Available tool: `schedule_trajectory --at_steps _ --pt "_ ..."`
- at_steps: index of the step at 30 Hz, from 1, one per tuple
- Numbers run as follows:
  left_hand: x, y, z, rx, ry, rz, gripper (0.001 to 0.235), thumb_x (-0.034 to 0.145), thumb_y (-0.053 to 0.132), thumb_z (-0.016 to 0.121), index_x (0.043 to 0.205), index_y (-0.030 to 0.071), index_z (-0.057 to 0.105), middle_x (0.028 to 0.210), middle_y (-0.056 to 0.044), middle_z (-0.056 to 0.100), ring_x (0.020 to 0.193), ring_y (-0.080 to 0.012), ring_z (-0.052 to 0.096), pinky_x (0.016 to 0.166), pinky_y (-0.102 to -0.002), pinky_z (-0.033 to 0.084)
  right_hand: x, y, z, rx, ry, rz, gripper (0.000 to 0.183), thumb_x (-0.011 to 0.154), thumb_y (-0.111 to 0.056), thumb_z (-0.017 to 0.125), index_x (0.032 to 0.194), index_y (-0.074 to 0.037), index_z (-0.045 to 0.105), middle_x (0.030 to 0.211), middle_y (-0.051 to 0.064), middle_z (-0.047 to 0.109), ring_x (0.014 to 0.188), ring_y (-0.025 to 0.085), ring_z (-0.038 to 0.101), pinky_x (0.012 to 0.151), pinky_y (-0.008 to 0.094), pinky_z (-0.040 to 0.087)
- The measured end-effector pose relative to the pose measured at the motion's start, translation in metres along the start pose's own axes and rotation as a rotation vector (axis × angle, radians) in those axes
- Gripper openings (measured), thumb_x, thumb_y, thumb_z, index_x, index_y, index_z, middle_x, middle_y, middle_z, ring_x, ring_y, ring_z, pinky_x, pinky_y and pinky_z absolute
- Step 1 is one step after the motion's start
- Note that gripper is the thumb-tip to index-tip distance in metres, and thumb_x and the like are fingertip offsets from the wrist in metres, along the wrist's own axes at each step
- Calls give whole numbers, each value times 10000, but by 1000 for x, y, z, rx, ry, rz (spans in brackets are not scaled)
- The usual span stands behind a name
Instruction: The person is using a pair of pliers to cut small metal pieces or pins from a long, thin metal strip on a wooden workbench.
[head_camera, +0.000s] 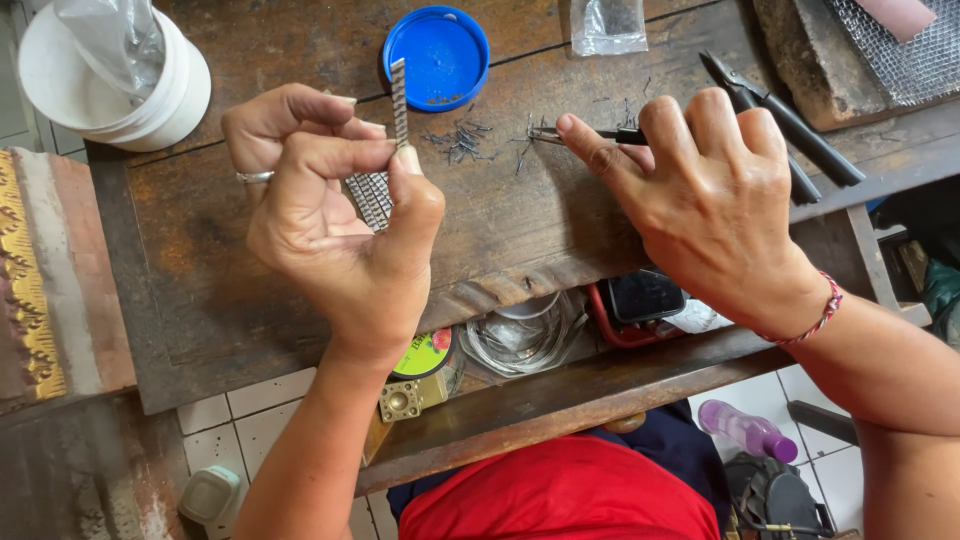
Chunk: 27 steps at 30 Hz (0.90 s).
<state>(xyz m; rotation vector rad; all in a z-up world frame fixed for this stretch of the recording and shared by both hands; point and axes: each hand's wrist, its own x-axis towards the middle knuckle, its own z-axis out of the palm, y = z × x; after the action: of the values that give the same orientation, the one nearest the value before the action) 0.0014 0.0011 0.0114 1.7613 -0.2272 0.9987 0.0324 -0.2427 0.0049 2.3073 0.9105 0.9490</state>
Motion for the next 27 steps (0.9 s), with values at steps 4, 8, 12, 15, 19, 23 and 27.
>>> schedule_trajectory --at_steps 4,8,12,15,19,23,27 --pt "1 0 0 7 -6 8 73 910 2 629 902 38 566 1018 -144 505 1083 -263 522 984 -399 498 0 -4 -1 -6 -6 3 505 1217 -141 512 1676 -345 452 906 -10 458 791 201 451 675 326 342" --pt "1 0 0 24 -10 24 65 906 1 625 897 29 568 996 -145 522 1073 -266 522 967 -398 510 1 -7 -4 -37 -9 7 511 1178 -121 554 1644 -317 477 921 3 453 792 207 454 677 324 336" --pt "1 0 0 15 -19 25 72 914 6 625 895 31 560 1004 -149 513 1079 -267 517 959 -397 501 -1 -8 -5 -68 -19 7 517 1161 -157 573 1634 -354 507 925 -24 454 776 180 438 658 293 323" --pt "1 -1 0 15 -13 33 78 909 0 620 889 39 555 987 -137 521 1074 -271 520 972 -404 499 -1 -9 -7 -120 -24 8 531 1114 -155 580 1591 -387 553 912 -49 448 741 150 417 626 263 314" --pt "0 -3 1 18 -15 40 87 895 -26 620 888 35 558 957 -145 537 1071 -267 516 950 -392 507 -6 -8 -3 -151 -34 33 561 1084 -162 562 1579 -427 558 927 -72 463 698 126 425 597 238 348" --pt "-2 -3 3 2 -1 25 103 878 -47 622 882 34 560 972 -136 538 1065 -252 518 929 -387 519 -13 -1 7 -89 -57 63 645 1012 -177 589 1586 -471 565 941 -105 511 624 83 459 511 210 353" --pt "-4 -1 7 -64 -35 -52 89 907 -29 632 882 37 578 1014 -160 546 1088 -223 543 898 -343 539 -15 15 20 617 -100 205 483 1096 -127 610 1528 -332 674 805 -17 510 480 290 502 405 412 418"
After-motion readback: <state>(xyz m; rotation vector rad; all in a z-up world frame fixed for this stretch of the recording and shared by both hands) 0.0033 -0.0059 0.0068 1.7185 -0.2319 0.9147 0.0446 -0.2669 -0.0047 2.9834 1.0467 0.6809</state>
